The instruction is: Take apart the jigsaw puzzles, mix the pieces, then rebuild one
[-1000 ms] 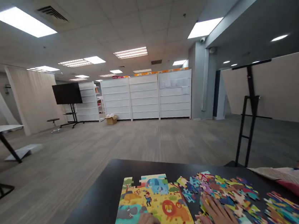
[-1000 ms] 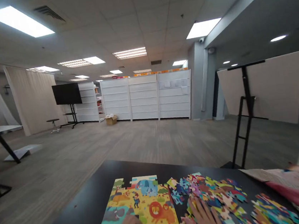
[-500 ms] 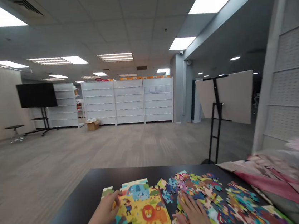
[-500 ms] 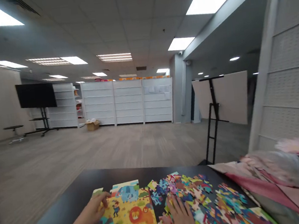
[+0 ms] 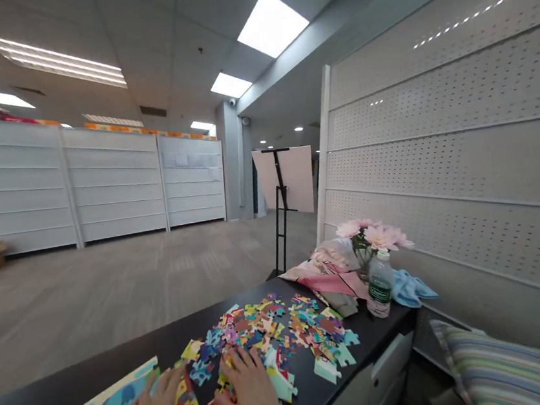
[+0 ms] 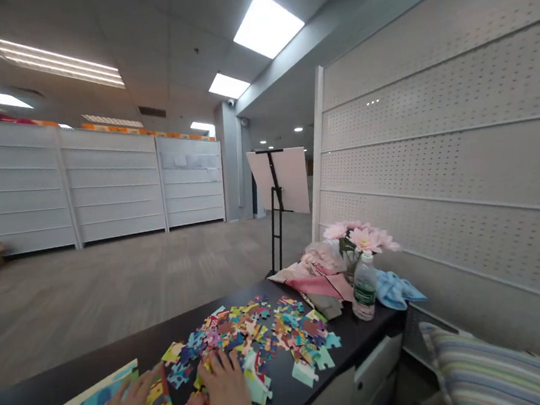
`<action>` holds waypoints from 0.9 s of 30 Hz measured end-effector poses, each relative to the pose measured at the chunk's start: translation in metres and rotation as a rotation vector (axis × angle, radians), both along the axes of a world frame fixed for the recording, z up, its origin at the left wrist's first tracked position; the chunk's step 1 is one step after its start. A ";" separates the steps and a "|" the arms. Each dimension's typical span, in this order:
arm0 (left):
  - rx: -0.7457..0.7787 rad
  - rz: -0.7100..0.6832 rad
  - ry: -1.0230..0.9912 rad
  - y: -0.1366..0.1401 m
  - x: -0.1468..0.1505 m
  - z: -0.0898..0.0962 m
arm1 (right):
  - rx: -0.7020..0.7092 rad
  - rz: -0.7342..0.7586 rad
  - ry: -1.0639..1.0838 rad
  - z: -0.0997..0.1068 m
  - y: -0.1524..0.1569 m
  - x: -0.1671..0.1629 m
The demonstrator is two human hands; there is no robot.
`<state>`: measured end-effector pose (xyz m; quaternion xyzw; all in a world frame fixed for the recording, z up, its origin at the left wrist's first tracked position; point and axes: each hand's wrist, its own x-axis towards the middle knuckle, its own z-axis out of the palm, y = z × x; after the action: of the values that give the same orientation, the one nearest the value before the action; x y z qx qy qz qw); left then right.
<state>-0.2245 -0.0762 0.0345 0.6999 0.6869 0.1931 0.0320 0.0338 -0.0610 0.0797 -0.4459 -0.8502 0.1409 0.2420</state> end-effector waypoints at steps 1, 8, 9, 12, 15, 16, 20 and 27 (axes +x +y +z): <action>-0.045 0.086 0.091 0.000 0.021 -0.001 | -0.002 0.007 0.010 -0.001 0.000 0.000; -0.118 0.187 0.443 -0.016 0.064 0.003 | 0.083 -0.077 0.081 -0.010 0.002 -0.006; -0.118 0.187 0.447 -0.017 0.063 0.006 | 0.102 -0.091 0.093 -0.010 0.002 -0.007; -0.102 0.167 0.438 -0.019 0.061 0.012 | 0.150 -0.134 0.134 -0.003 0.002 -0.008; -0.117 0.168 0.428 -0.019 0.061 0.012 | 0.208 -0.154 0.174 0.005 -0.001 0.000; -0.121 0.169 0.429 -0.019 0.060 0.011 | 0.232 -0.161 0.185 0.007 -0.003 0.004; -0.123 0.174 0.431 -0.018 0.060 0.008 | 0.219 -0.137 0.160 0.006 -0.009 0.018; -0.144 0.176 0.389 -0.019 0.059 0.012 | 0.129 -0.076 0.257 -0.003 -0.006 0.019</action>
<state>-0.1654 -0.0949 0.0466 0.6571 0.7507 0.0068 -0.0682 0.0524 -0.0673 0.0769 -0.4397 -0.8018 0.1328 0.3822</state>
